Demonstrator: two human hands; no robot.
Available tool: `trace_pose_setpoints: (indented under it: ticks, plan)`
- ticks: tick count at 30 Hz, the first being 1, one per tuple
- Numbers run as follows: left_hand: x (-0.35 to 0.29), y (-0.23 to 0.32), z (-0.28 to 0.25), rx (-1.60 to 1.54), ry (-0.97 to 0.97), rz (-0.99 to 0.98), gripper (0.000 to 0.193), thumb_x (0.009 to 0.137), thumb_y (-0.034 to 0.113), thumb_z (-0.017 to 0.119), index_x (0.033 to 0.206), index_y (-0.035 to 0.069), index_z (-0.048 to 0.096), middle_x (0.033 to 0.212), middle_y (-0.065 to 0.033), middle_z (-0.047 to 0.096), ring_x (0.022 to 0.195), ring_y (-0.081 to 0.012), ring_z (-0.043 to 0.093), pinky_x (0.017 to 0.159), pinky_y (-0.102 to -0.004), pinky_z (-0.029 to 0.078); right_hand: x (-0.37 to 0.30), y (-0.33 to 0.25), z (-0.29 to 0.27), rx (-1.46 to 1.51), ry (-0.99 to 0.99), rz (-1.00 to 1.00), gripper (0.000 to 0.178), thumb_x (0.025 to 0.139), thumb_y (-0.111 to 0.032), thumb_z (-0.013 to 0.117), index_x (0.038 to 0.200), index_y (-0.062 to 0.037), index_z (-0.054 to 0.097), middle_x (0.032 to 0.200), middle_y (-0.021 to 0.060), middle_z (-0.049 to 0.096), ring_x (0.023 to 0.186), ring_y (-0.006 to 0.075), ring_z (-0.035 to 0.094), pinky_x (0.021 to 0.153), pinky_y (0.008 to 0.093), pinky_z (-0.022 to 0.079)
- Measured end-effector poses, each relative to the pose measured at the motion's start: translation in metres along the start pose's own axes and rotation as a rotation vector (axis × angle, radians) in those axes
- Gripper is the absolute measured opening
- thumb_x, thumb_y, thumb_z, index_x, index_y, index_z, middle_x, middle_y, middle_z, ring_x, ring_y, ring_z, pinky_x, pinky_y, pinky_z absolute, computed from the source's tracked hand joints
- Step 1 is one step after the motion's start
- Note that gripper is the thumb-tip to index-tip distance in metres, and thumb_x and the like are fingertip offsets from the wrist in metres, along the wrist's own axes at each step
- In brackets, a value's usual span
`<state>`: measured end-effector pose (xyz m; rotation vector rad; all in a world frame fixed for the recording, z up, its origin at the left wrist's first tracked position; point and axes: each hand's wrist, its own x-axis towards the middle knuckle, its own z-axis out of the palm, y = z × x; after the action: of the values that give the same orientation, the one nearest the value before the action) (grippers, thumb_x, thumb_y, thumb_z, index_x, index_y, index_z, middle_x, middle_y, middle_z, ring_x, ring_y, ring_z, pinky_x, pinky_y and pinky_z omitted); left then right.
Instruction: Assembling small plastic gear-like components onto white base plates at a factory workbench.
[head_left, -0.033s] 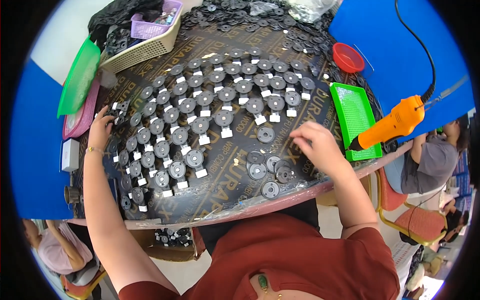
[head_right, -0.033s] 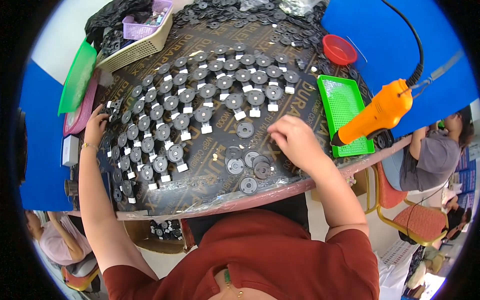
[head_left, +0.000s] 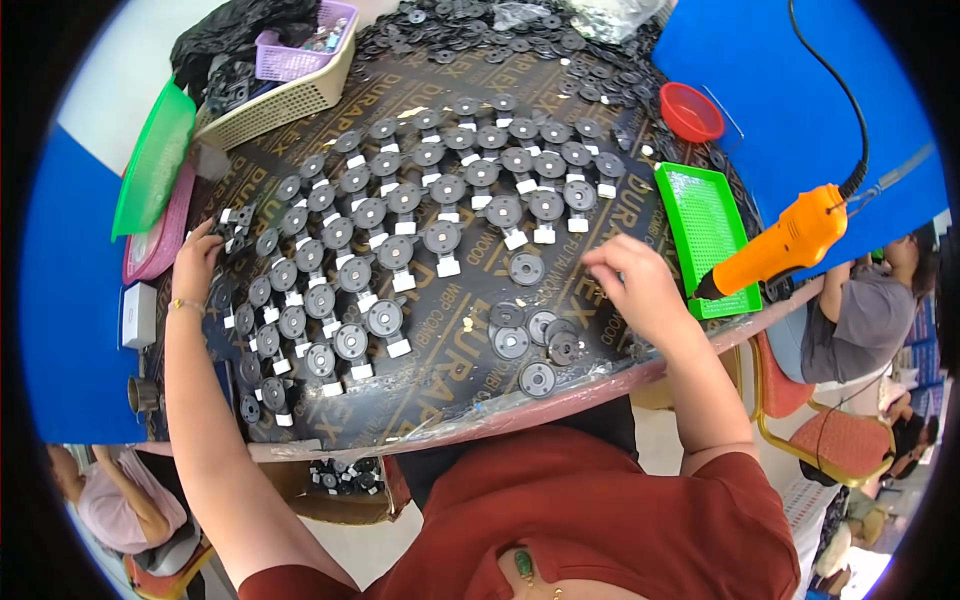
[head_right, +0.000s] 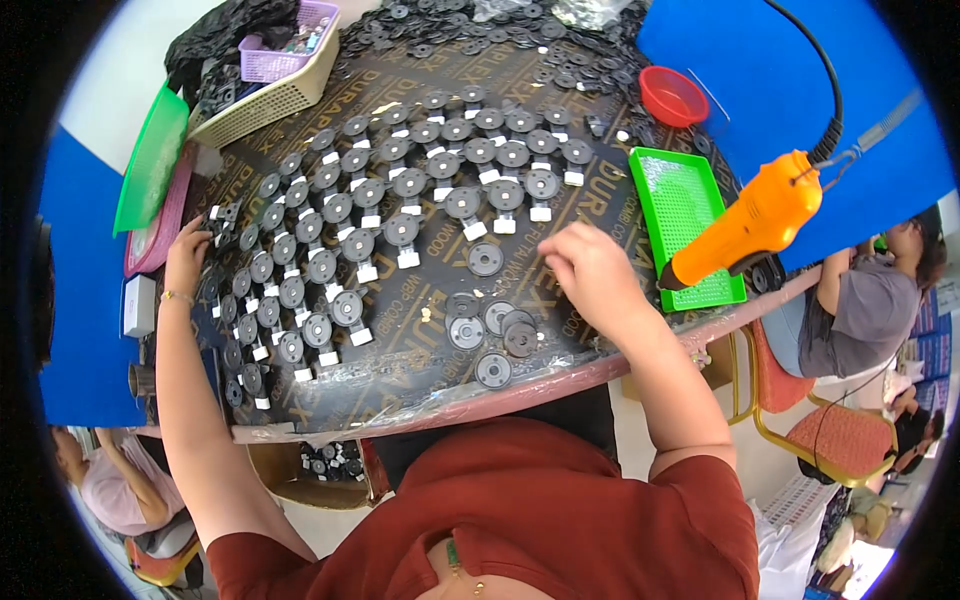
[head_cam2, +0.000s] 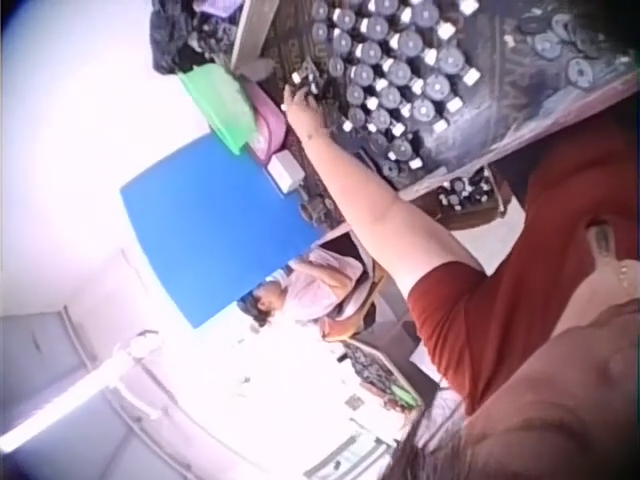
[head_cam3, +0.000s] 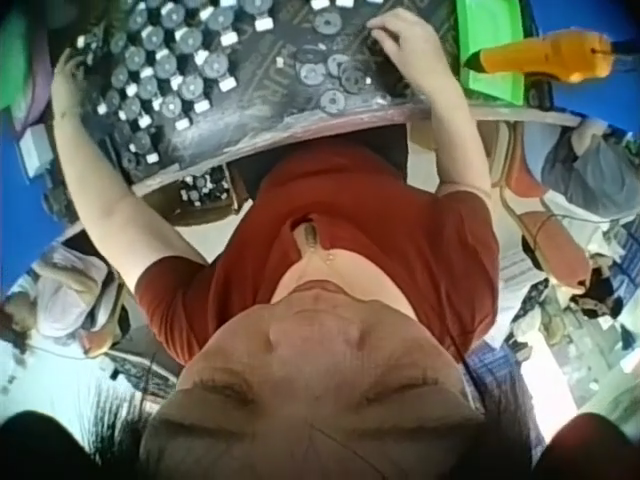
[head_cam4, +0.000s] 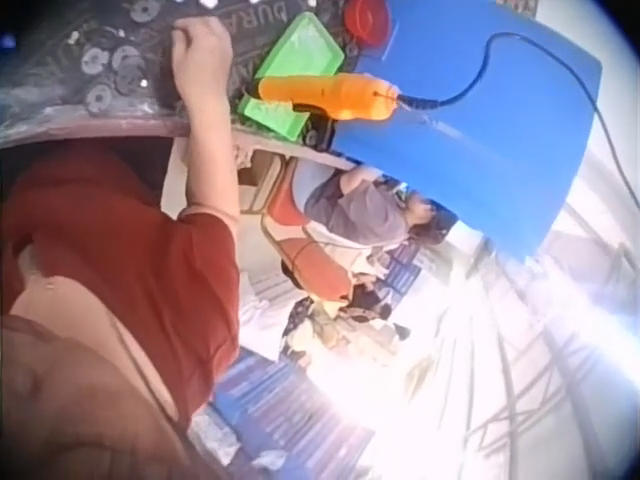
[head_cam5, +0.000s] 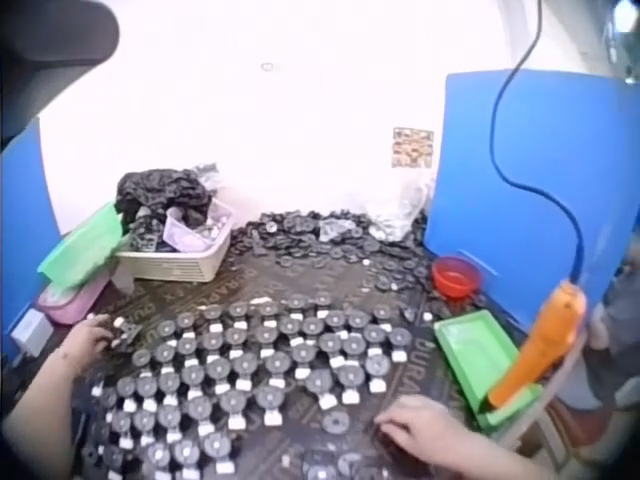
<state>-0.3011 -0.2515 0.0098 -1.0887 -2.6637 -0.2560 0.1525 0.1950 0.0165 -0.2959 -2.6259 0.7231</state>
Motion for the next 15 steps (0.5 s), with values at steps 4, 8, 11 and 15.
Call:
trace_pose_setpoints:
  ticks: [4, 8, 11, 15]
  plan:
    - [-0.001, -0.010, 0.002, -0.041, 0.039, -0.010, 0.025, 0.082, 0.000, 0.066, 0.106, 0.002, 0.069, 0.131, -0.0162, 0.061, 0.116, -0.0363, 0.060, 0.099, -0.0408, 0.049, -0.001, 0.018, 0.000, -0.093, 0.166, 0.078, 0.010, 0.084, 0.000, 0.062, 0.093, -0.0028, 0.066, 0.088, 0.0136, 0.064, 0.089, 0.0344, 0.063, 0.078, 0.0426, 0.051]
    - [-0.001, -0.001, 0.012, -0.018, -0.031, -0.076, 0.047, 0.073, 0.000, 0.072, 0.119, 0.005, 0.065, 0.142, -0.0188, 0.049, 0.129, -0.0375, 0.050, 0.107, -0.0402, 0.043, -0.013, 0.035, 0.000, -0.220, 0.110, 0.115, 0.009, 0.085, -0.001, 0.061, 0.092, -0.0045, 0.067, 0.089, 0.0139, 0.064, 0.089, 0.0338, 0.063, 0.079, 0.0423, 0.052]
    - [-0.007, -0.031, 0.021, 0.039, -0.090, -0.156, 0.047, 0.073, -0.002, 0.071, 0.119, 0.004, 0.064, 0.139, -0.0191, 0.051, 0.127, -0.0378, 0.051, 0.108, -0.0404, 0.041, -0.017, 0.035, 0.002, -0.347, 0.063, 0.118, 0.008, 0.084, -0.004, 0.064, 0.091, -0.0046, 0.067, 0.090, 0.0128, 0.064, 0.091, 0.0326, 0.062, 0.082, 0.0415, 0.051]
    - [-0.001, -0.035, 0.025, 0.021, -0.014, -0.109, 0.037, 0.076, -0.001, 0.069, 0.112, 0.002, 0.065, 0.122, -0.0191, 0.063, 0.117, -0.0369, 0.057, 0.102, -0.0414, 0.045, -0.017, 0.030, 0.000, -0.332, -0.010, 0.180, 0.009, 0.081, -0.008, 0.068, 0.089, -0.0046, 0.068, 0.089, 0.0111, 0.063, 0.093, 0.0312, 0.060, 0.084, 0.0407, 0.050]
